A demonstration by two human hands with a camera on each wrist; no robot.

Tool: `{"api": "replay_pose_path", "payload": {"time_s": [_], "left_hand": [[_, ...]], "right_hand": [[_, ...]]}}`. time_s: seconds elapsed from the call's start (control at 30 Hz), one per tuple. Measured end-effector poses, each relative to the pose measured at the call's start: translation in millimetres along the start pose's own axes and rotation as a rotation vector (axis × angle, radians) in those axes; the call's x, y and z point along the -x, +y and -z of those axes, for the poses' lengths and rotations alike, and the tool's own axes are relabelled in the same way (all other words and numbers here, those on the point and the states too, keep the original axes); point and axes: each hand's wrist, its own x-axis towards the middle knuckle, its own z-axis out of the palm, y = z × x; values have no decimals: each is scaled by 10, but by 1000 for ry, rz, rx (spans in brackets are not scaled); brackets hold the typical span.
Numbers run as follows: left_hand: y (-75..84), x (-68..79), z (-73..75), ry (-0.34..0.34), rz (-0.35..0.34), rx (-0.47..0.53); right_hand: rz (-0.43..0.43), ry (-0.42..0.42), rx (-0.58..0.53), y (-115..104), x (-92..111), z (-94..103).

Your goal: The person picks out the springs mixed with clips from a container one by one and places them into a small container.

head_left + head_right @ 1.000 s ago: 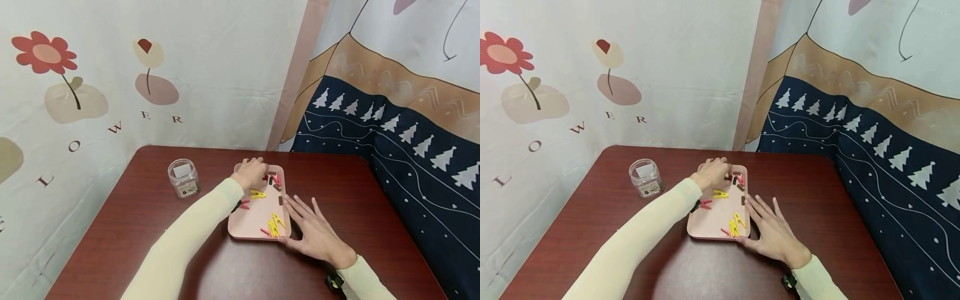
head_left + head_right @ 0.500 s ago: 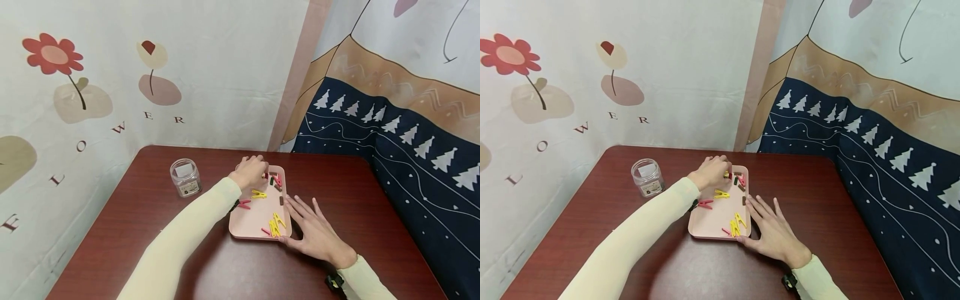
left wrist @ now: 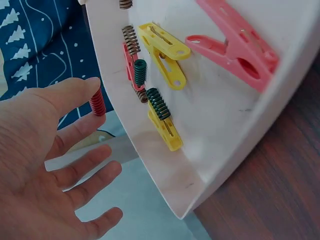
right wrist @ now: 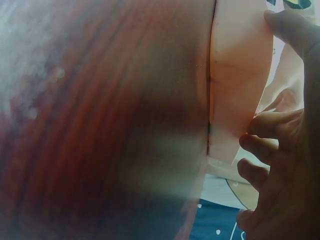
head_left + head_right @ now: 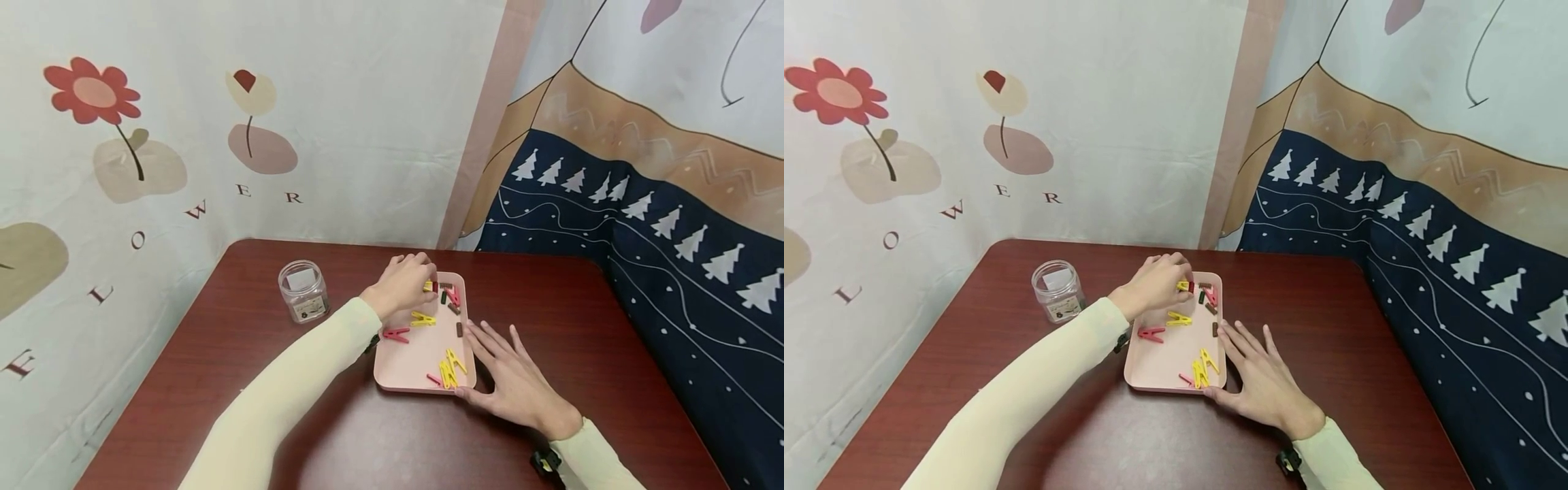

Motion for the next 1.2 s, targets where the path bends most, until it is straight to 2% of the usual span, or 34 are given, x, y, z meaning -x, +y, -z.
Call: {"api": "replay_pose_path", "payload": {"time_s": [0.63, 0.9, 1.2], "left_hand": [[-90, 455, 165, 153, -34, 3], [-226, 663, 232, 205, -27, 13], [-393, 878, 223, 295, -9, 54]], "right_hand": [[-8, 1, -3, -2, -8, 0], [-8, -4, -17, 15, -17, 21], [-37, -31, -38, -24, -1, 22]]}}
